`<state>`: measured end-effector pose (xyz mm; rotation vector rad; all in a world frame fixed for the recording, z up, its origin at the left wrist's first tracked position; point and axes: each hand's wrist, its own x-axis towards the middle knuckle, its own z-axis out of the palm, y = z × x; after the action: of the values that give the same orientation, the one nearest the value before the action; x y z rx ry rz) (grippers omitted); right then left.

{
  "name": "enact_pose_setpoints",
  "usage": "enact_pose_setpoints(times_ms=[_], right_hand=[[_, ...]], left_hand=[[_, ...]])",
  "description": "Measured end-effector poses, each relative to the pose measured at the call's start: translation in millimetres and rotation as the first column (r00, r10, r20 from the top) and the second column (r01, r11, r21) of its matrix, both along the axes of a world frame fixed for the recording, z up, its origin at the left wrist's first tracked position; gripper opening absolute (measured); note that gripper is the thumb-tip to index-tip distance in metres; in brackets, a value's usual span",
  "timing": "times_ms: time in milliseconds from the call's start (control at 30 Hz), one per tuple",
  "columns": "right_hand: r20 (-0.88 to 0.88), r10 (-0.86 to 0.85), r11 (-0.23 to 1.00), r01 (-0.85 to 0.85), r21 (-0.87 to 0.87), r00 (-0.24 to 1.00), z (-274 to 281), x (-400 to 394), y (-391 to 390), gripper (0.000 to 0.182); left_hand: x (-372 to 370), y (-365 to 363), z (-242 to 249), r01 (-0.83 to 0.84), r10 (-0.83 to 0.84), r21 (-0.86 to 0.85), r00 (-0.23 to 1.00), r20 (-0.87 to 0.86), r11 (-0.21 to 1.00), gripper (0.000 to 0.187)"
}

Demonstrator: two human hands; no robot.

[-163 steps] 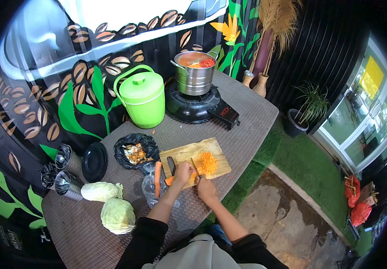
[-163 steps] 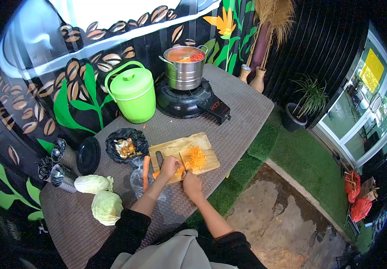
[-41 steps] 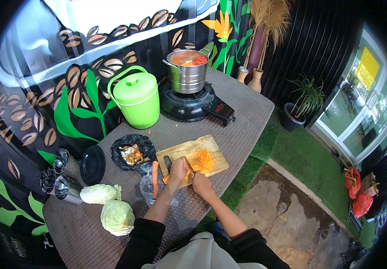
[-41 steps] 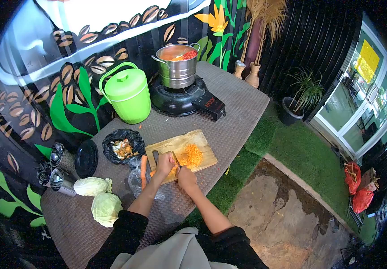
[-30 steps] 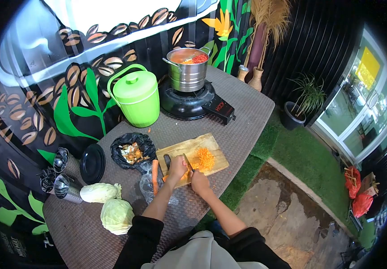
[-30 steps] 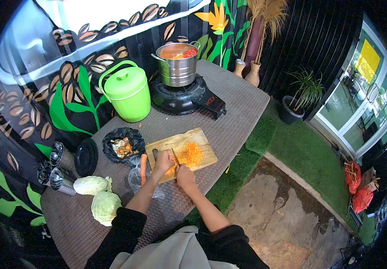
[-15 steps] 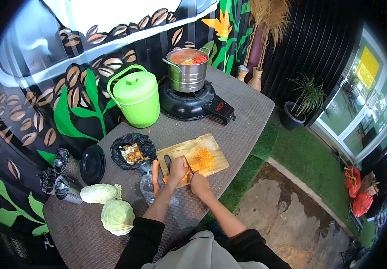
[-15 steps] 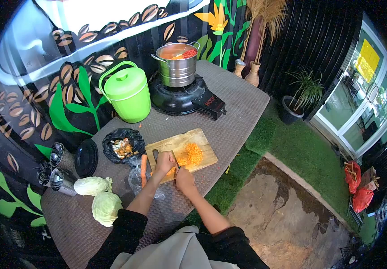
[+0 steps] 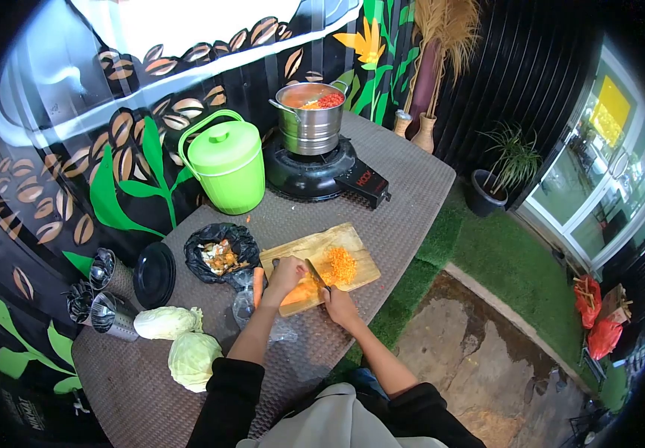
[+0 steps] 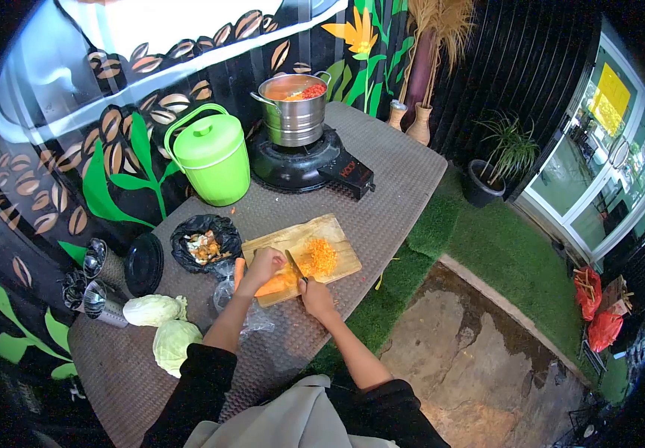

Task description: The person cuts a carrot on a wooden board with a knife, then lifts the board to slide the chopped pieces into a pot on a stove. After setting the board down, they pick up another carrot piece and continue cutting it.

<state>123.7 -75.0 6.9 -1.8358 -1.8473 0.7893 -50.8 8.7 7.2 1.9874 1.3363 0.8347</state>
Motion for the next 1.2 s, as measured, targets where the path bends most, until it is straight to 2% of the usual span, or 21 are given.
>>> enact_pose_setpoints(times_ms=[33,100,133,200,267,333,400,433,500,533,600,700,733,800,833,900,933,1000,1033,1100,1200], right_hand=[[-0.050,0.005,1.000,-0.005,0.007,0.999,2,1,-3,0.042],[-0.101,0.012,1.000,-0.011,0.015,0.995,5,1,-7,0.041],[-0.097,0.017,0.999,-0.015,0.029,0.995,5,0,-10,0.040],[-0.096,0.022,0.999,-0.018,0.042,0.995,4,-3,-12,0.039],[-0.087,-0.064,0.996,0.069,0.049,0.994,3,-7,-12,0.038],[-0.093,-0.072,0.996,0.077,0.048,0.993,3,-10,-11,0.038],[-0.098,-0.084,0.995,0.089,0.048,0.992,4,-11,-12,0.038],[-0.101,-0.085,0.995,0.090,0.049,0.991,3,-11,-14,0.038],[-0.102,-0.086,0.995,0.092,0.050,0.991,3,-13,-19,0.037],[-0.105,-0.090,0.994,0.097,0.058,0.990,3,-13,-22,0.036],[-0.105,-0.097,0.992,0.104,0.065,0.990,3,-13,-27,0.035],[-0.141,-0.111,0.991,0.120,0.058,0.984,1,-14,-33,0.033],[-0.140,-0.114,0.990,0.124,0.061,0.984,0,-14,-35,0.032],[-0.139,-0.117,0.990,0.127,0.067,0.983,-5,-14,-35,0.032],[-0.128,-0.111,0.990,0.121,0.072,0.986,-10,-13,-35,0.033],[-0.117,-0.108,0.990,0.117,0.078,0.987,-12,-12,-36,0.033],[-0.119,-0.116,0.989,0.125,0.076,0.986,-10,-11,-39,0.034],[-0.119,-0.124,0.988,0.134,0.079,0.985,-8,-8,-40,0.034],[-0.128,-0.129,0.987,0.139,0.076,0.983,-9,-7,-41,0.034],[-0.136,-0.134,0.987,0.145,0.074,0.982,-8,-4,-42,0.034],[-0.147,-0.169,0.982,0.180,0.061,0.975,-5,-1,-43,0.034]], left_hand=[[-1,1,1,0.000,0.000,0.001,1.000,0.001,1.000,0.010],[-2,3,6,0.064,-0.062,-0.166,0.998,0.018,0.984,0.024],[-5,1,8,0.063,-0.061,-0.166,0.998,0.017,0.984,0.024],[-14,-6,7,0.190,-0.198,-0.130,0.979,-0.050,0.973,0.042],[-23,-14,1,0.206,-0.212,-0.107,0.976,-0.055,0.973,0.047],[-28,-19,-6,0.216,-0.221,-0.084,0.974,-0.058,0.973,0.052],[-30,-21,-12,0.180,-0.171,-0.132,0.982,0.076,0.975,0.052],[-30,-22,-16,0.181,-0.171,-0.132,0.982,0.078,0.975,0.052],[-30,-26,-16,-0.113,0.118,-0.059,0.989,0.094,0.992,0.046],[-30,-28,-12,-0.111,0.117,-0.058,0.989,0.096,0.992,0.046],[-28,-33,-3,-0.390,0.389,-0.020,0.920,-0.036,0.921,0.042],[-25,-41,10,-0.481,0.494,0.117,0.856,-0.150,0.869,0.042],[-24,-44,11,-0.480,0.493,0.116,0.857,-0.150,0.869,0.042],[-22,-49,16,-0.341,0.408,0.265,0.874,-0.263,0.902,0.050],[-19,-52,19,-0.341,0.408,0.265,0.875,-0.262,0.902,0.050],[-14,-57,23,-0.198,0.288,0.371,0.935,-0.206,0.907,0.046],[-15,-55,15,-0.196,0.286,0.371,0.936,-0.206,0.908,0.046],[-15,-46,4,0.136,-0.018,0.311,0.936,-0.352,0.941,0.041],[-12,-45,3,0.135,-0.017,0.315,0.937,-0.350,0.939,0.041],[-7,-44,1,0.150,-0.053,0.205,0.909,-0.414,0.967,0.028],[-6,-40,-4,0.104,0.018,0.245,0.893,-0.451,0.964,0.022]])
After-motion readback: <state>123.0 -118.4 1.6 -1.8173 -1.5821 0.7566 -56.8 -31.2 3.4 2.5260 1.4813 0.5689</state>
